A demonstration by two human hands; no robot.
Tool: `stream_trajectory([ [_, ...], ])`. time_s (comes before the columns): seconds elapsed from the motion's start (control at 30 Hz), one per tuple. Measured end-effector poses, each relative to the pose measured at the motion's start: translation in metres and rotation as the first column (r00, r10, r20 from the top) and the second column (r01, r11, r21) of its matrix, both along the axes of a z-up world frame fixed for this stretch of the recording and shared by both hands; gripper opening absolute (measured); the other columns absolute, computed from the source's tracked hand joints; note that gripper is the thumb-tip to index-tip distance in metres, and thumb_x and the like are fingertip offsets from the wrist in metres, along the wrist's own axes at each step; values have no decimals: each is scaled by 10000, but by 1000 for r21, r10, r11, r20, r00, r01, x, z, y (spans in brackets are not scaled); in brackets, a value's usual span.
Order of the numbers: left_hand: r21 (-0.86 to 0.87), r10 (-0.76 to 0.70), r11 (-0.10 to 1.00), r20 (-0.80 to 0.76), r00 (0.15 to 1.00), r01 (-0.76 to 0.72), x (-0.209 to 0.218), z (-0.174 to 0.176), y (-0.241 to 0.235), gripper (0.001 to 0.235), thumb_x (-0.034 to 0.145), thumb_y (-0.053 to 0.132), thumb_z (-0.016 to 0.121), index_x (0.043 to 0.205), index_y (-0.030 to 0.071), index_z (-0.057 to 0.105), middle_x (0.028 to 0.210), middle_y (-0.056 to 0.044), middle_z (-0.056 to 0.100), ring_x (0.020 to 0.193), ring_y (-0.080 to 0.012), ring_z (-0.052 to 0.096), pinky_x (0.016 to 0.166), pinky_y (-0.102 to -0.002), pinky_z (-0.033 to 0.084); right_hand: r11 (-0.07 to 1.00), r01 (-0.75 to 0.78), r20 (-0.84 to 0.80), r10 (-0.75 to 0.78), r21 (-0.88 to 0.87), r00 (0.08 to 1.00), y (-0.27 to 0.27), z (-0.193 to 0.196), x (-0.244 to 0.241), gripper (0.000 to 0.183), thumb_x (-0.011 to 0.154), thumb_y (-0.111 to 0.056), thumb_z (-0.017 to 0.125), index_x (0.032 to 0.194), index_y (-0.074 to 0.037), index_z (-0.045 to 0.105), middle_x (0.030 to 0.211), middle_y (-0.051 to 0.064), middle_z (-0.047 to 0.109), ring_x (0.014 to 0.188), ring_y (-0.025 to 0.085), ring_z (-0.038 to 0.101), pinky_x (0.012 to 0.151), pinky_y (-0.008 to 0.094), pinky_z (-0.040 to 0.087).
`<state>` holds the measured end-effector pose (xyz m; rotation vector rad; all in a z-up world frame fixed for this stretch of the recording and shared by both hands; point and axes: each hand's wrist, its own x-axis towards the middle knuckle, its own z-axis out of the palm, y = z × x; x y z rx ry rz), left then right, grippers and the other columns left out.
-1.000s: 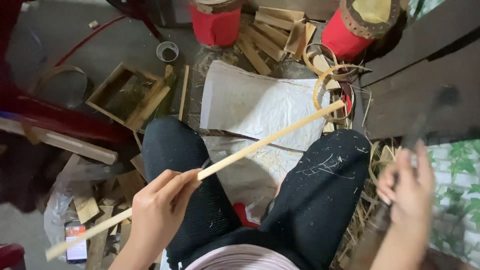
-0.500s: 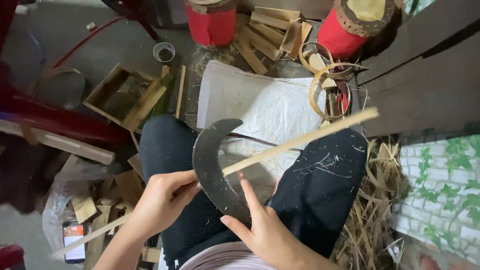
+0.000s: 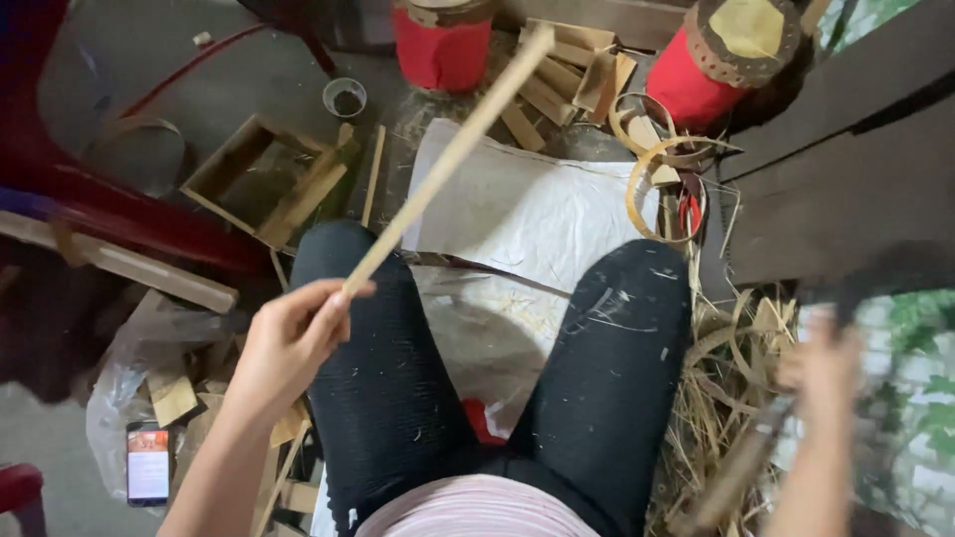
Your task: The person sits on the floor and uses a curved blade to shave and shape a thin wooden stick. They repeatedly scrape the stick's surface, rotate it, and inspect the edges while wood shavings accumulate on their lap and the floor.
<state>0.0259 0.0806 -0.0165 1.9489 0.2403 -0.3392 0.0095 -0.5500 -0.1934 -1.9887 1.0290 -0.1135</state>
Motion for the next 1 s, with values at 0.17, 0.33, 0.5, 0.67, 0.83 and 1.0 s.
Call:
stream_trajectory([
  [0.17, -6, 62, 998, 10, 998, -62, 22, 53, -23, 331, 1063, 76, 506, 1308, 61, 728, 659, -50, 592, 512, -132, 448, 456, -269, 347, 969, -190, -182, 160, -158, 970, 114, -66, 19, 638, 1053, -458, 373, 1568, -82, 377, 1529, 267, 460, 1382, 497, 434, 1136, 611, 313],
  [0.33, 85, 101, 991, 13, 995, -102, 20, 74, -22, 323, 1081, 30, 499, 1343, 7, 686, 733, -124, 604, 584, -196, 487, 494, -312, 384, 989, -145, -205, 140, -8, 969, 107, -90, 29, 589, 1024, -431, 378, 1556, -181, 411, 1469, 195, 523, 1273, 420, 503, 1051, 562, 373],
  [0.5, 12, 143, 990, 46, 989, -143, 4, 69, -31, 330, 1073, 75, 514, 1315, -5, 725, 709, -89, 554, 532, -175, 448, 485, -280, 375, 965, -180, -246, 130, -193, 961, 88, -100, 42, 630, 1029, -507, 474, 1523, -118, 433, 1319, 203, 591, 989, 320, 575, 778, 444, 455],
  [0.67, -28, 194, 981, 28, 981, -193, 0, 57, -31, 328, 1082, 110, 507, 1290, -24, 722, 725, -99, 522, 562, -196, 411, 522, -290, 341, 930, -191, -284, 100, -313, 954, 86, -108, 44, 684, 1033, -562, 547, 1498, -70, 449, 1207, 210, 642, 776, 246, 630, 572, 359, 519],
  [0.83, -23, 189, 982, 38, 981, -188, 14, 56, -35, 320, 1099, 97, 485, 1276, -41, 712, 714, -102, 522, 550, -196, 398, 532, -289, 338, 725, -236, 426, 601, -647, 676, 187, 47, -3, 432, 1107, 3, 533, 1533, 37, 472, 1083, 154, 602, 927, 238, 590, 856, 349, 554],
  [1.0, -20, 76, 997, 171, 982, -73, 27, 74, -55, 295, 1106, 105, 490, 1273, 5, 712, 669, -68, 525, 551, -142, 432, 500, -254, 366, -331, -940, -353, 891, -78, -284, 231, 97, -18, 401, 930, -208, 607, 1305, -72, 652, 1314, 128, 672, 1318, 261, 538, 1261, 581, 91],
])
